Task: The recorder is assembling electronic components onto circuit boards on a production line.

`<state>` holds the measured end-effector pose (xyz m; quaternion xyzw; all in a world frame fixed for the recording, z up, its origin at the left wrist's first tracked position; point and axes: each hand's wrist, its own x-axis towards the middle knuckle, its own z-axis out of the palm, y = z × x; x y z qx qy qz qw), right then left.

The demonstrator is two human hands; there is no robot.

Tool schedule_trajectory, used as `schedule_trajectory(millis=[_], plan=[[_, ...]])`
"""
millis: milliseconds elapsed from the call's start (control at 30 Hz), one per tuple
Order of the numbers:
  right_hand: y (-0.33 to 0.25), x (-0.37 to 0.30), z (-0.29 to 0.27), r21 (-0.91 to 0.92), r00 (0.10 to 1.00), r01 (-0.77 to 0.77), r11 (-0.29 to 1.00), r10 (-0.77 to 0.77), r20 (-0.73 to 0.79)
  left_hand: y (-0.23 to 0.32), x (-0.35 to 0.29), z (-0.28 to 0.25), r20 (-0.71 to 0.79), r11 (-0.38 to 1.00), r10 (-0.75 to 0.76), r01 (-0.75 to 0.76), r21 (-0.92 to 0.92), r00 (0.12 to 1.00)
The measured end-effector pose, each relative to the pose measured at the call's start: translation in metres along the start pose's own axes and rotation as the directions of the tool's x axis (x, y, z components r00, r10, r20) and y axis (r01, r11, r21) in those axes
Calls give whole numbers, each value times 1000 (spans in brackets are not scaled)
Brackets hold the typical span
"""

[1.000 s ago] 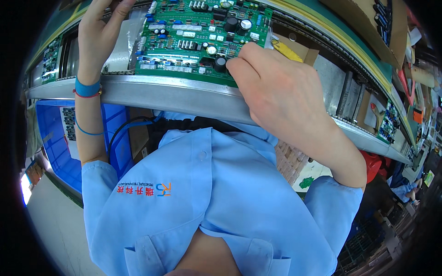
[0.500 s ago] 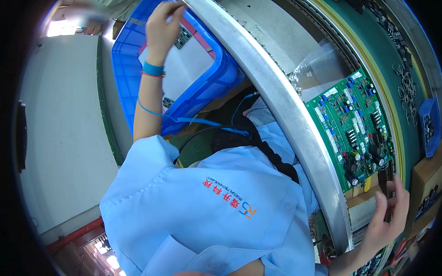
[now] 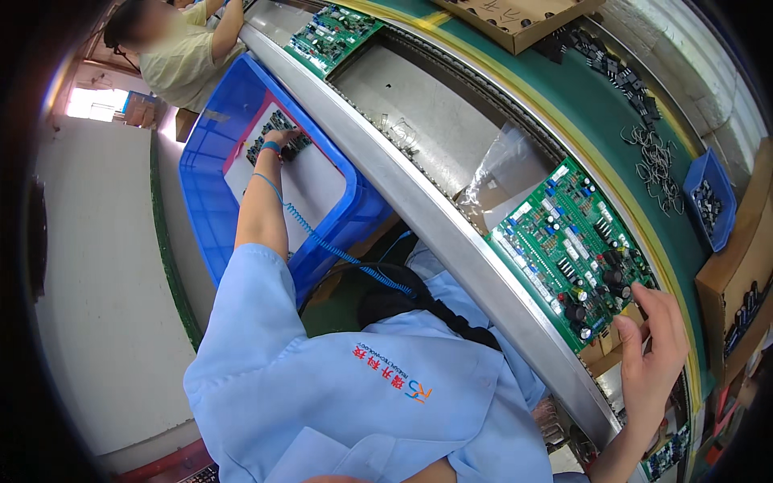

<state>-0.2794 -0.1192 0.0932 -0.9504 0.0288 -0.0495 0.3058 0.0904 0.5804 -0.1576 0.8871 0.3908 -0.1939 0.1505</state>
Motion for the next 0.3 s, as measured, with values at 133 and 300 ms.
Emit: schedule_trajectory(millis=[133, 300], plan=[[-2, -5, 1, -58, 999, -33, 998, 32, -13, 50, -52, 28, -246, 948, -125, 42, -317, 961], [10, -3, -2, 9, 998, -58, 998, 57, 10, -10, 32, 11, 48, 814, 242, -176, -554, 969]])
